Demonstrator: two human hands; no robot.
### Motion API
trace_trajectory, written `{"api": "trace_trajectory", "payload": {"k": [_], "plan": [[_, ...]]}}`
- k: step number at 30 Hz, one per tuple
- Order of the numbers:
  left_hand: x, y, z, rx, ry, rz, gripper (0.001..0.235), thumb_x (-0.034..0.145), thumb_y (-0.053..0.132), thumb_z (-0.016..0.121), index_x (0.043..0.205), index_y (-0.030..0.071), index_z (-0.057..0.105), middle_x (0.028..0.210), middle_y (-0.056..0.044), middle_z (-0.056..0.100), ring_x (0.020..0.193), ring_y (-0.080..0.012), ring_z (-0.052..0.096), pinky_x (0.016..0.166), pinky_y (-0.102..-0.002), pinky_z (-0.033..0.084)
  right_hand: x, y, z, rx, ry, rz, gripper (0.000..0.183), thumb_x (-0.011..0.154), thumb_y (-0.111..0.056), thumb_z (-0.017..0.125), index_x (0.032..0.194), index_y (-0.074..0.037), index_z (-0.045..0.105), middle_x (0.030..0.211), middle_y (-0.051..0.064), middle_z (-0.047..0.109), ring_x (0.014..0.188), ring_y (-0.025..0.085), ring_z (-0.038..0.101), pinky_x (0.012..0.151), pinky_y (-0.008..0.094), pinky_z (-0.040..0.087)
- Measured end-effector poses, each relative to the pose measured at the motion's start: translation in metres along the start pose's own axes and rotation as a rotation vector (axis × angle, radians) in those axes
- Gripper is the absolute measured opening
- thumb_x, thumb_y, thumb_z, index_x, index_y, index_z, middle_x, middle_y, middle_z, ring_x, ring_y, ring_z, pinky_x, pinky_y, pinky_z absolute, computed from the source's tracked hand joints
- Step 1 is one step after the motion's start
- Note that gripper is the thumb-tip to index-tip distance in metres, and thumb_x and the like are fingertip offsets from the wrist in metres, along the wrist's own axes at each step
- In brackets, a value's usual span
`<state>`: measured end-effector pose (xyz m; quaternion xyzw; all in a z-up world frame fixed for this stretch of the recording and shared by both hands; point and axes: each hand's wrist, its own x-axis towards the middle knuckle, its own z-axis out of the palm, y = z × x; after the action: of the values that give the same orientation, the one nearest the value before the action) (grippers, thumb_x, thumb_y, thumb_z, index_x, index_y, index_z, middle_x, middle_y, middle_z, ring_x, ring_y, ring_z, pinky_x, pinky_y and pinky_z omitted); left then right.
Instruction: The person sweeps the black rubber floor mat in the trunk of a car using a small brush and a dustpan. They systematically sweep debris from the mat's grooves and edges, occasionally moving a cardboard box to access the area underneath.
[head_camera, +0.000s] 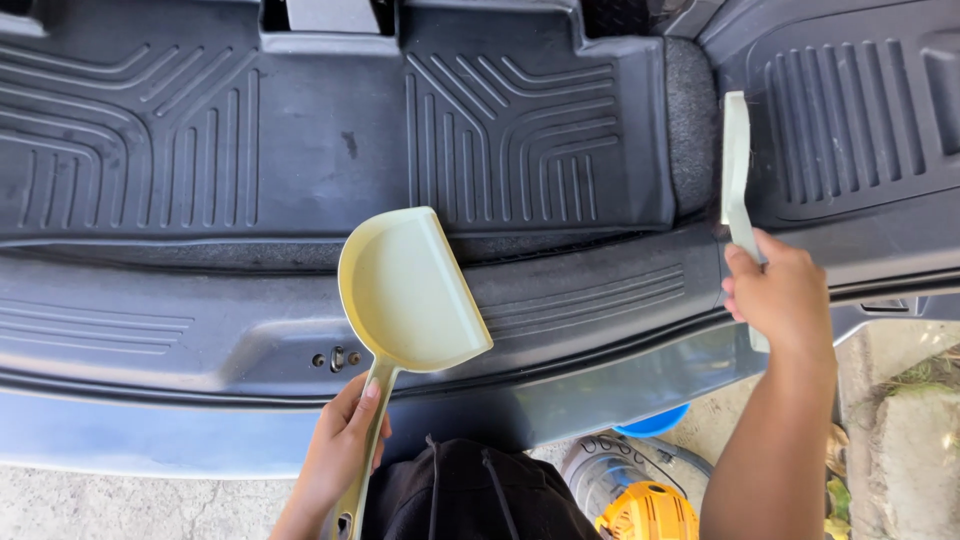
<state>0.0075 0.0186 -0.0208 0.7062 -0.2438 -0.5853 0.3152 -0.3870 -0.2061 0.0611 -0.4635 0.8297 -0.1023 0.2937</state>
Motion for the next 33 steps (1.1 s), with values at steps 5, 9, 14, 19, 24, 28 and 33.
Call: {"api": "trace_trajectory", "payload": {"k": [5,9,14,19,24,28,33], "plan": [[0.000,0.004,0.006,-0.011,-0.017,-0.002,0.039,0.108,0.035,0.043,0.089,0.004,0.058,0.065,-0.011,0.059,0.037,-0.0219,0.049,0.037,-0.033,0.039,0.027,-0.009,0.055,-0.109,-0.092,-0.038,0.034,0.103,-0.029,0.050,0.130,-0.010,0.060,0.077,0.014,0.075,0.065,0.026,0.074,0.071,0.039,0.059],[0.003,0.013,0.012,-0.008,-0.035,-0.017,0.038,0.107,0.035,0.043,0.100,0.006,0.066,0.065,-0.009,0.058,0.039,-0.0203,0.049,0.041,-0.032,0.041,-0.013,-0.043,0.091,-0.364,-0.246,-0.127,0.034,0.106,-0.030,0.040,0.112,-0.005,0.063,0.077,0.012,0.078,0.059,0.028,0.077,0.075,0.044,0.061],[0.009,0.019,0.016,0.005,-0.041,-0.046,0.042,0.105,0.036,0.042,0.120,0.009,0.070,0.065,-0.010,0.057,0.039,-0.0209,0.049,0.040,-0.032,0.040,-0.087,-0.058,0.105,-0.390,-0.457,-0.357,0.039,0.105,-0.036,0.045,0.133,-0.011,0.054,0.082,0.016,0.072,0.073,0.038,0.067,0.068,0.054,0.048],[0.018,0.015,0.017,0.002,-0.048,-0.010,0.040,0.107,0.037,0.042,0.096,0.005,0.063,0.065,-0.010,0.059,0.039,-0.0215,0.050,0.039,-0.033,0.040,-0.128,-0.057,0.108,-0.314,-0.614,-0.544,0.059,0.102,-0.039,0.044,0.154,-0.013,0.045,0.057,0.016,0.068,0.059,0.041,0.063,0.063,0.049,0.042],[0.019,0.017,0.012,-0.023,-0.025,-0.047,0.041,0.106,0.035,0.042,0.118,0.008,0.069,0.066,-0.011,0.058,0.038,-0.0220,0.049,0.039,-0.033,0.039,-0.132,-0.053,0.115,-0.337,-0.574,-0.597,0.059,0.103,-0.042,0.046,0.155,-0.016,0.042,0.068,0.017,0.069,0.076,0.044,0.061,0.068,0.052,0.042],[0.018,0.017,0.014,-0.031,-0.010,-0.039,0.040,0.106,0.036,0.042,0.114,0.008,0.070,0.065,-0.010,0.058,0.038,-0.0209,0.049,0.039,-0.032,0.038,-0.133,-0.053,0.112,-0.347,-0.574,-0.660,0.059,0.103,-0.040,0.044,0.155,-0.012,0.040,0.077,0.013,0.073,0.076,0.042,0.062,0.067,0.052,0.042],[0.021,0.012,0.014,-0.038,-0.025,-0.008,0.040,0.107,0.038,0.042,0.098,0.005,0.064,0.064,-0.011,0.059,0.037,-0.0203,0.049,0.036,-0.031,0.039,-0.141,-0.051,0.110,-0.429,-0.634,-0.672,0.062,0.105,-0.040,0.043,0.159,-0.011,0.033,0.074,0.014,0.071,0.075,0.040,0.063,0.065,0.055,0.044]]}}
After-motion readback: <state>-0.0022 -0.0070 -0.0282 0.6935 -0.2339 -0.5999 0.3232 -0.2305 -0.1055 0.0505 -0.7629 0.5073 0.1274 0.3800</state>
